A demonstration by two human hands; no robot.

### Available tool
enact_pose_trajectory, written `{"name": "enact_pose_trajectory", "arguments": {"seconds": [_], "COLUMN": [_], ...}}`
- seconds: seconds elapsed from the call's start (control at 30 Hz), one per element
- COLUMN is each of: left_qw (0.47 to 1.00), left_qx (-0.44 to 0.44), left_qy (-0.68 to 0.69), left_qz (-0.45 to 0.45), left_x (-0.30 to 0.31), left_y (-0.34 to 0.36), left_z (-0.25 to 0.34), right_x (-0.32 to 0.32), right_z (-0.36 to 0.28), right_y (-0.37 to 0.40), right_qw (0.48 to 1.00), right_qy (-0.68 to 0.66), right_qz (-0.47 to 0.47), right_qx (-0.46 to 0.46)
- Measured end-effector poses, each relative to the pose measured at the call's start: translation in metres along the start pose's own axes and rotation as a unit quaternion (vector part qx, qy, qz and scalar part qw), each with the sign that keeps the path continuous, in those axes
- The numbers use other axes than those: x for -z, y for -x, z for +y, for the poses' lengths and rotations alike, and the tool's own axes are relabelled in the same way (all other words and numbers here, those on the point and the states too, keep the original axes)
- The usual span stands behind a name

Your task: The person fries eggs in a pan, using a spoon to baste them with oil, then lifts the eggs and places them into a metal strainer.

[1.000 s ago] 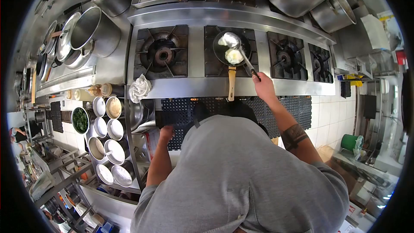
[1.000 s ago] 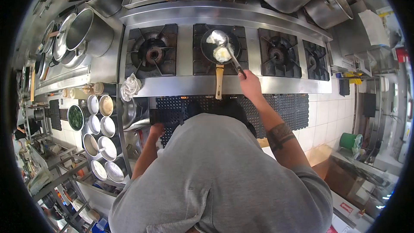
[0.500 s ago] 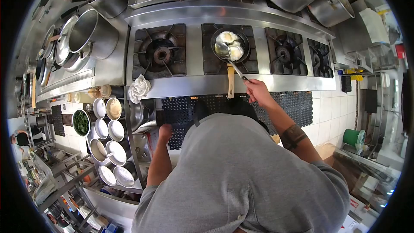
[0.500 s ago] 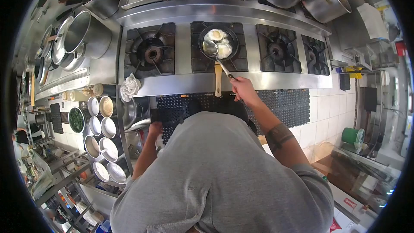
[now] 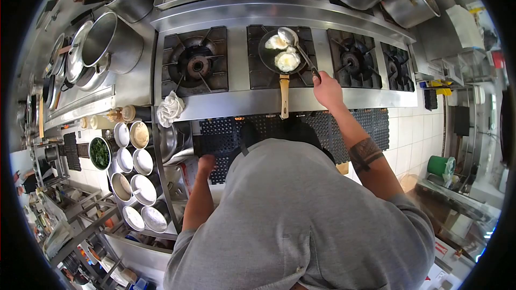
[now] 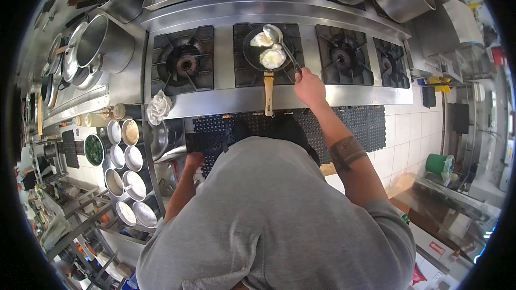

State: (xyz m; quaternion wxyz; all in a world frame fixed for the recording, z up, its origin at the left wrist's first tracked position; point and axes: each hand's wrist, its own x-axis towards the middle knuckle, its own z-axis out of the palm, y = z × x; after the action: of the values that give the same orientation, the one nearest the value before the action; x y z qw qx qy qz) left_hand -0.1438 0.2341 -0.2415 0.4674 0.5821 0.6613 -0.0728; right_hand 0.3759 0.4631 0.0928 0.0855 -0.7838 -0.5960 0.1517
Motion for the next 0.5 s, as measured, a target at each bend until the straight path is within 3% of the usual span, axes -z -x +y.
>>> {"name": "enact_pose_trajectory", "arguments": {"seconds": [0.03, 0.1, 0.13, 0.2, 0.33, 0.37, 0.4, 0.5], "left_qw": [1.000, 0.978, 0.978, 0.900, 0.948, 0.992, 0.997, 0.993], "left_qx": [0.001, 0.046, 0.049, 0.166, 0.133, 0.063, -0.011, -0.032], "left_qy": [0.001, 0.194, 0.197, 0.394, 0.289, 0.106, -0.081, 0.092], "left_qz": [0.001, 0.056, 0.057, 0.082, 0.025, 0.005, -0.015, 0.068], "left_x": [0.005, 0.013, 0.018, 0.025, 0.011, 0.012, 0.013, -0.021], "left_y": [0.006, 0.019, 0.026, 0.037, 0.022, 0.022, 0.021, -0.003], "left_z": [0.006, 0.020, 0.030, 0.046, 0.017, 0.016, 0.014, -0.031], "right_x": [0.001, 0.002, 0.003, 0.008, 0.001, -0.003, -0.006, -0.021], "right_z": [0.000, 0.001, -0.002, -0.008, -0.005, -0.006, -0.007, 0.000], "right_y": [0.000, 0.000, 0.002, 0.010, 0.017, 0.019, 0.021, 0.021], "right_qw": [1.000, 0.998, 0.998, 1.000, 0.990, 0.986, 0.981, 0.988], "right_qy": [0.000, 0.035, 0.035, -0.014, -0.126, -0.143, -0.160, -0.131], "right_qz": [-0.001, 0.033, 0.031, 0.013, -0.057, -0.080, -0.102, -0.074], "right_qx": [0.002, 0.029, 0.033, -0.014, -0.013, -0.026, -0.038, 0.011]}}
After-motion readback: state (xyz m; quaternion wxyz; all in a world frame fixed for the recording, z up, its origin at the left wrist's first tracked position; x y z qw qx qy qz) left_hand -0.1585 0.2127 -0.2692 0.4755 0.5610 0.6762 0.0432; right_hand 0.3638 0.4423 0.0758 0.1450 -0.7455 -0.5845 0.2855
